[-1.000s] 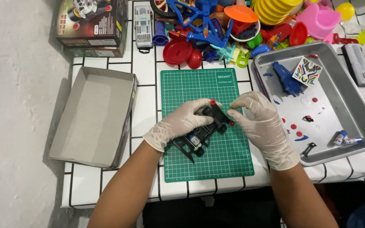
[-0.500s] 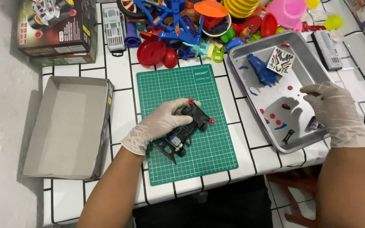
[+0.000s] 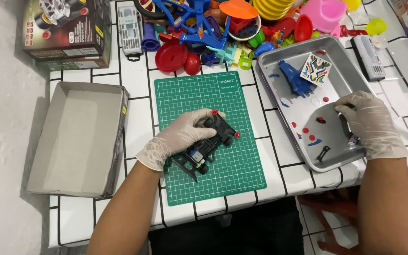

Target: The person assembles a small black toy vehicle chassis on a green cutting mat. They attach red wheels to the axles and use a blue screwdriver to tighten the screws, securing the wheels in place.

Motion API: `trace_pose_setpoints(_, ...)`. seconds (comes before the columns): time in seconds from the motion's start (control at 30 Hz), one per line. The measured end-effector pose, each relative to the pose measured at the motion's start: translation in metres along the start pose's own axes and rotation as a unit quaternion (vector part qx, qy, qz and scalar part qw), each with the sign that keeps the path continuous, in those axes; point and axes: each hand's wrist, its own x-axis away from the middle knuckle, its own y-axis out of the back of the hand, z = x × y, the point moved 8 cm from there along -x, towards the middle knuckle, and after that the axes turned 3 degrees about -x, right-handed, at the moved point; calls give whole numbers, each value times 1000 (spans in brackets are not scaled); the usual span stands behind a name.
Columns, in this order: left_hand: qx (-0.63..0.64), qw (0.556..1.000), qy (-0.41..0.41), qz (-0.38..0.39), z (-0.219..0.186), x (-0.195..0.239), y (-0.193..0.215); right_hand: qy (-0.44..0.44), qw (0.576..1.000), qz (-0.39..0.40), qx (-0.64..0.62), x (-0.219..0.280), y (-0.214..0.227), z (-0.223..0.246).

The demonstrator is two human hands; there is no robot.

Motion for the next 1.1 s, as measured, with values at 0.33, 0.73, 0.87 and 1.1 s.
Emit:
trace_pose_setpoints(0.33,-22,999,-30,6,0,1,1,94,881,-55,-460,37,45,169)
trace_pose_setpoints(0.73,-44,997,-54,-37,17,-11,3,292,878,-81,-372,45,32,314)
trace_pose_setpoints(0.87,-40,996,-54,-50,18,-11,1,352,876,-111,-311,44,20,325)
trace_pose_setpoints(1.1,-88,989,-29,-112,28,-13,12,388,877,-152,-240,44,1,330)
